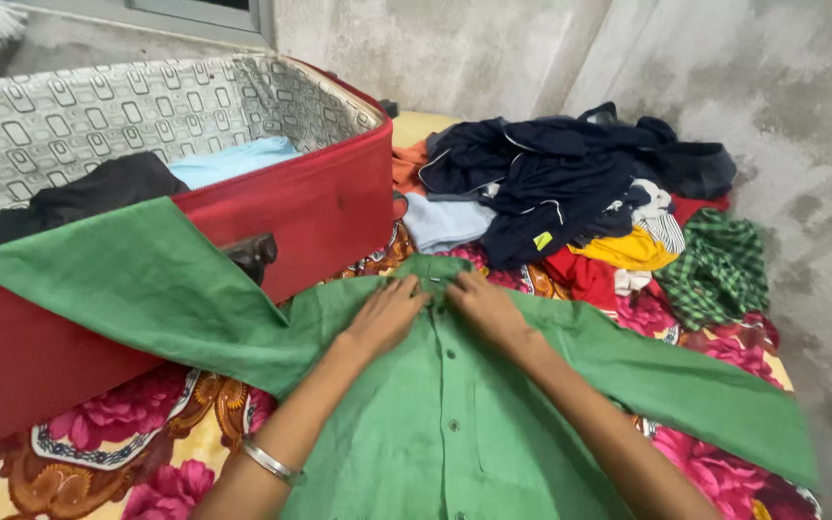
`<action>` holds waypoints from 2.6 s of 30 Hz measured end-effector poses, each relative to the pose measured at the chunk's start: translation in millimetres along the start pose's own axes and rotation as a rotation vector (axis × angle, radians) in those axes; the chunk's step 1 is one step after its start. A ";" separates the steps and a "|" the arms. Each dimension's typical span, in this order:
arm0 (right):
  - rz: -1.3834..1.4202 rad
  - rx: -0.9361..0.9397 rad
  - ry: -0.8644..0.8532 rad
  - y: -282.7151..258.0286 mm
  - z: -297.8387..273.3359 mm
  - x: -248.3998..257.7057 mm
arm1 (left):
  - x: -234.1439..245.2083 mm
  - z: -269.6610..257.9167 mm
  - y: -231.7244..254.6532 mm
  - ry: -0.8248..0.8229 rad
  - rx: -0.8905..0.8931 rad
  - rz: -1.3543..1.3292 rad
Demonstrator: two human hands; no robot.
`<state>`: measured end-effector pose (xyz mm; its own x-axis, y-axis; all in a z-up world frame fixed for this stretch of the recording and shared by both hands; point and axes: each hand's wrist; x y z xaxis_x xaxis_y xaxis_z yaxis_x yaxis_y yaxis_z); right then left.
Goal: The person folds a green long-sleeved shirt on a bed. They button the shirt, smooth the fabric, fold each sleeve inward, and then fold the shirt in half lengthwise before folding it again to create a compact bundle.
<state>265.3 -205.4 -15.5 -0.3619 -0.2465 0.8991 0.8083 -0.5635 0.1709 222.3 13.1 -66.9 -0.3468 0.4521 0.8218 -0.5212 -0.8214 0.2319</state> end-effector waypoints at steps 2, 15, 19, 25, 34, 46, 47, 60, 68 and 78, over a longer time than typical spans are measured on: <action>-0.027 -0.075 0.007 -0.3 1.3 12.8 | 7.8 2.6 -2.2 -0.022 0.024 -0.102; -0.189 -0.299 0.008 14.4 21.6 12.7 | 21.2 58.9 -17.2 -0.043 0.065 0.246; -0.171 -0.347 0.037 27.7 22.0 -15.1 | 1.8 63.6 -20.8 0.151 0.042 0.288; -0.022 -0.371 0.082 22.2 3.1 -43.2 | -19.2 48.2 -5.9 0.140 0.168 0.215; 0.232 -0.447 0.053 -10.1 0.8 -11.0 | -21.5 26.7 -7.8 0.193 0.190 0.029; 0.336 -0.183 -0.028 -97.3 -106.4 47.8 | 26.1 -51.0 81.9 -0.441 0.258 0.011; 0.367 -0.187 -0.048 -109.2 -117.5 57.5 | 33.1 -67.6 92.2 -0.477 0.246 -0.016; 0.495 -0.172 -0.017 -197.9 -172.3 97.2 | 88.9 -176.1 147.4 -0.347 0.146 -0.137; 0.792 -0.166 -0.099 -195.4 -165.6 117.4 | 97.7 -178.7 146.0 -0.269 0.110 -0.162; 0.681 -0.496 -0.109 -209.2 -172.4 114.9 | 104.3 -183.8 171.1 -0.410 -0.055 -0.737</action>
<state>-25.5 -251.8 -17.4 0.1975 -0.5942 0.7797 0.5266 -0.6066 -0.5956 -46.4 -16.3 -37.1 0.4012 0.6949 0.5968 -0.5441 -0.3433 0.7656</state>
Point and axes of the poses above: each hand's wrist, its own z-axis towards the middle knuckle, its own x-axis out of the back of the hand, y = z × x, and after that the axes turned 1 degree about y, right-handed
